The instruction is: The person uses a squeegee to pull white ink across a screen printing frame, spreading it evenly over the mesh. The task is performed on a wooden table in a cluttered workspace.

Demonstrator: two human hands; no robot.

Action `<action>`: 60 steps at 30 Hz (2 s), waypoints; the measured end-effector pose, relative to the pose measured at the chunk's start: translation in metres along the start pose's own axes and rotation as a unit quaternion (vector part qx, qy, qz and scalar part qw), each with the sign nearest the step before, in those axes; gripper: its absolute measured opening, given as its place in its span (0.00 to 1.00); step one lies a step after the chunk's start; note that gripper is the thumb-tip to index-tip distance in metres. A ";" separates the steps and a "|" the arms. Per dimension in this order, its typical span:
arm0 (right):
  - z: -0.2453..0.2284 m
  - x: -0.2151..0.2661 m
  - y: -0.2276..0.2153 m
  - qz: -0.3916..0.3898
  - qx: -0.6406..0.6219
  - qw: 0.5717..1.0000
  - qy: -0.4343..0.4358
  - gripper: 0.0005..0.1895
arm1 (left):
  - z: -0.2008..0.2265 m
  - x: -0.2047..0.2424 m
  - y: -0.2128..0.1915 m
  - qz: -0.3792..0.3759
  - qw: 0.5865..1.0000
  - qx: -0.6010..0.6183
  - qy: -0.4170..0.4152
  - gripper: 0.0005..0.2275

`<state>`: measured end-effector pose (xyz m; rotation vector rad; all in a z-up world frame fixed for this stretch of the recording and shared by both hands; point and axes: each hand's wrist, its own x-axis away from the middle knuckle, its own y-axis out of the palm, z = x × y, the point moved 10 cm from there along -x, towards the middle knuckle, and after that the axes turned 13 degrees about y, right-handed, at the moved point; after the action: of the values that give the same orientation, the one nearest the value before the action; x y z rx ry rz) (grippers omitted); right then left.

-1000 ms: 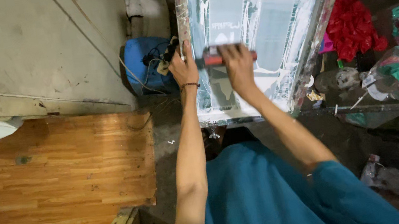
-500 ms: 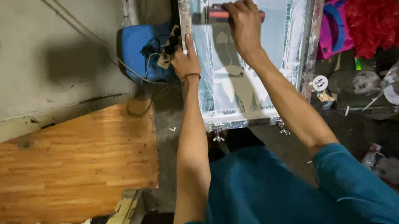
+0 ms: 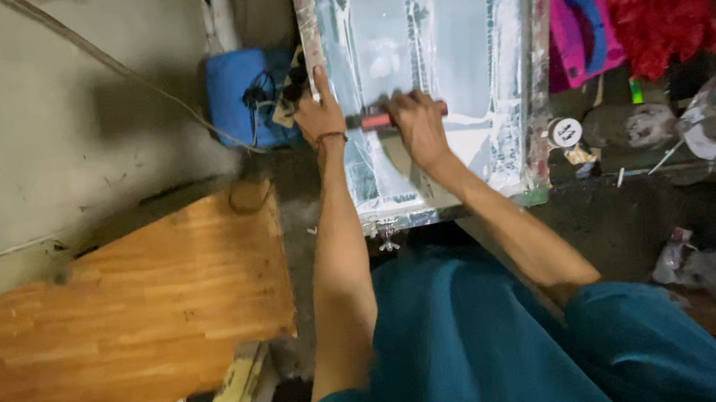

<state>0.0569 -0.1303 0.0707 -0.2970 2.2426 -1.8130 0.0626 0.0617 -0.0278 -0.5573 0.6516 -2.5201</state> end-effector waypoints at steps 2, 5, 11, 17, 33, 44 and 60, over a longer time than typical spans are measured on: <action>0.012 0.021 0.000 0.007 -0.036 0.999 0.012 0.10 | 0.004 0.003 -0.002 0.014 1.000 0.014 0.018 0.40; 0.022 0.061 -0.036 0.007 -0.119 0.992 0.038 0.16 | 0.013 0.013 -0.012 0.032 0.998 0.037 0.042 0.40; 0.072 0.154 -0.068 0.030 -0.251 0.957 0.140 0.27 | 0.032 0.035 -0.042 0.017 0.993 0.064 0.099 0.36; 0.112 0.224 -0.052 0.045 -0.299 0.926 0.225 0.30 | 0.041 0.059 -0.056 -0.018 0.994 0.084 0.070 0.36; 0.175 0.221 -0.042 0.078 -0.382 0.881 0.269 0.26 | 0.024 0.051 -0.053 0.080 0.987 0.070 0.118 0.32; 0.192 0.201 -0.082 0.077 -0.378 0.888 0.249 0.17 | 0.034 0.062 -0.060 0.086 0.990 0.040 0.106 0.36; 0.193 0.187 -0.087 0.064 -0.387 0.893 0.223 0.18 | 0.027 0.059 -0.055 0.087 0.993 0.070 0.043 0.37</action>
<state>-0.0596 -0.3852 0.1056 0.1632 3.1389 -0.8898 0.0100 0.0635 0.0387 -0.3302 0.5243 -2.4129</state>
